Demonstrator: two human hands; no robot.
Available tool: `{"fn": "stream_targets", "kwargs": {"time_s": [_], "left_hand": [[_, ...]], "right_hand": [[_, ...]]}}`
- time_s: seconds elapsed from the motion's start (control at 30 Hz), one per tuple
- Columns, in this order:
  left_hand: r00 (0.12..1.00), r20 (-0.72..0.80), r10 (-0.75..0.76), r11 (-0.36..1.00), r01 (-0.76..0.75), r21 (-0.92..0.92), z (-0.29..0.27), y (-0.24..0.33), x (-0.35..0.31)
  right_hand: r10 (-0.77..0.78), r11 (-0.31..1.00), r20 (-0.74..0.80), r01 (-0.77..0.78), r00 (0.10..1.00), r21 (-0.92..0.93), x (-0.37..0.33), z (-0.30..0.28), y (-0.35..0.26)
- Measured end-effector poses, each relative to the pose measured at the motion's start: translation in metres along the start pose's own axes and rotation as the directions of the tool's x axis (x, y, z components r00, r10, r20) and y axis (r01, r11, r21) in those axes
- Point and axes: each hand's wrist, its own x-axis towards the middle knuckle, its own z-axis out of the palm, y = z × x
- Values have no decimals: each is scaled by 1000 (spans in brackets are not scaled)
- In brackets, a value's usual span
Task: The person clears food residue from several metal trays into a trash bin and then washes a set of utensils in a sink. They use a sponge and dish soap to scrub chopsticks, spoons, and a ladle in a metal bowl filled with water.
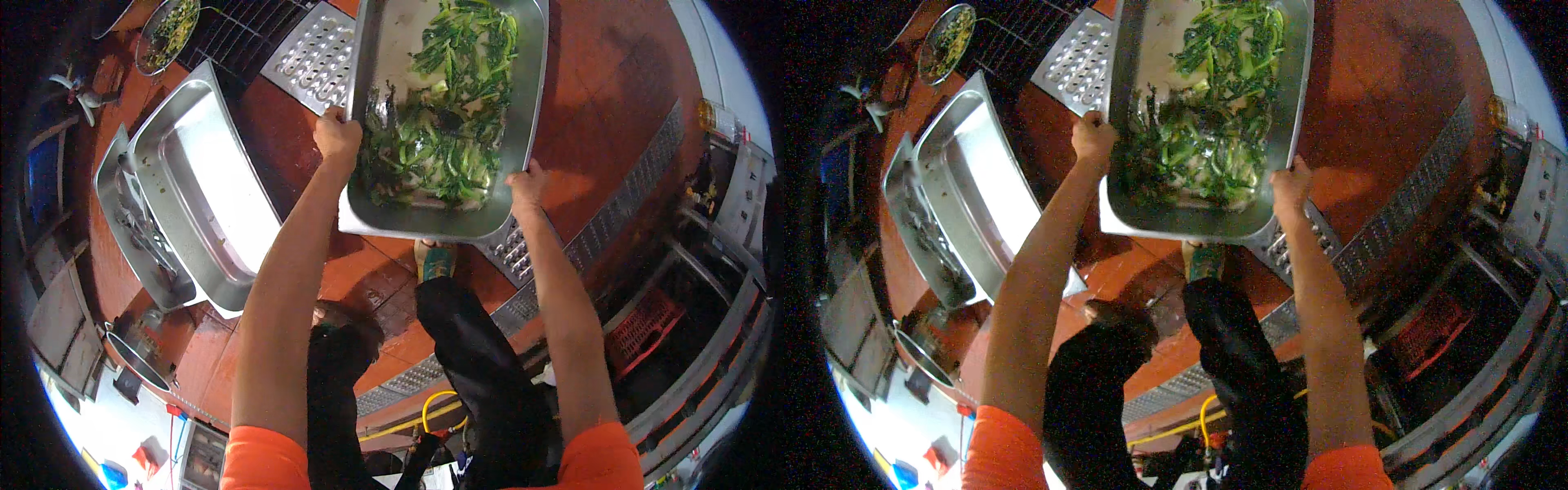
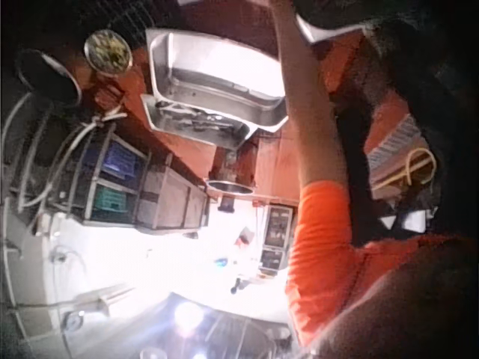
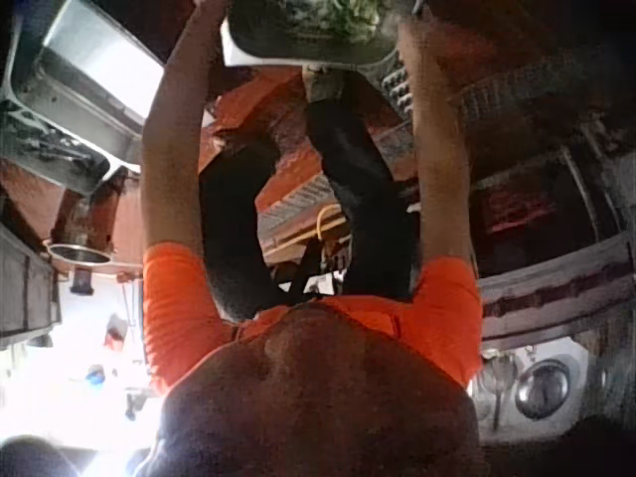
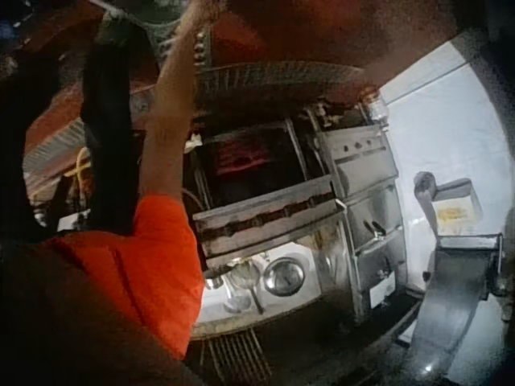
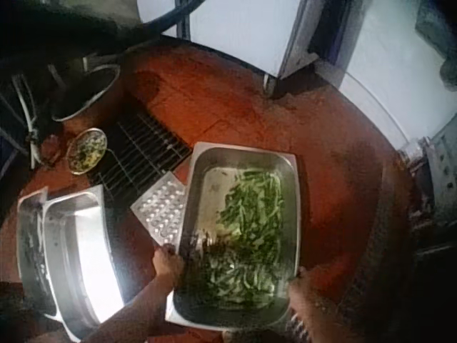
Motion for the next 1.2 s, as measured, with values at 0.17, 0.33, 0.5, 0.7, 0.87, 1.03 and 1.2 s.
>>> {"fn": "stream_targets", "kwargs": {"time_s": [0.17,0.33,0.5,0.7,0.87,1.03,1.2], "left_hand": [[973,-227,36,994,-13,105,-22,19,-42],[977,-149,-150,973,119,-199,-113,-9,-123],[913,-302,-274,935,179,-307,-237,62,-194],[854,-356,-379,870,199,-451,-329,106,-231],[794,-418,-442,728,45,-684,-377,123,-236],[768,-397,-502,687,75,-723,-415,103,-163],[748,-362,-556,570,26,-821,-401,122,-91]], "right_hand": [[76,956,-25,-66,997,286,-58,-28,-14],[97,962,89,-116,991,248,-145,-54,-61],[2,997,252,-22,968,77,-193,-54,-162],[-178,980,361,133,916,146,-207,-46,-236],[-279,960,471,259,837,110,-212,-7,-347],[-428,885,530,460,732,80,-173,73,-406],[-329,909,539,415,775,-43,-148,113,-482]]}}
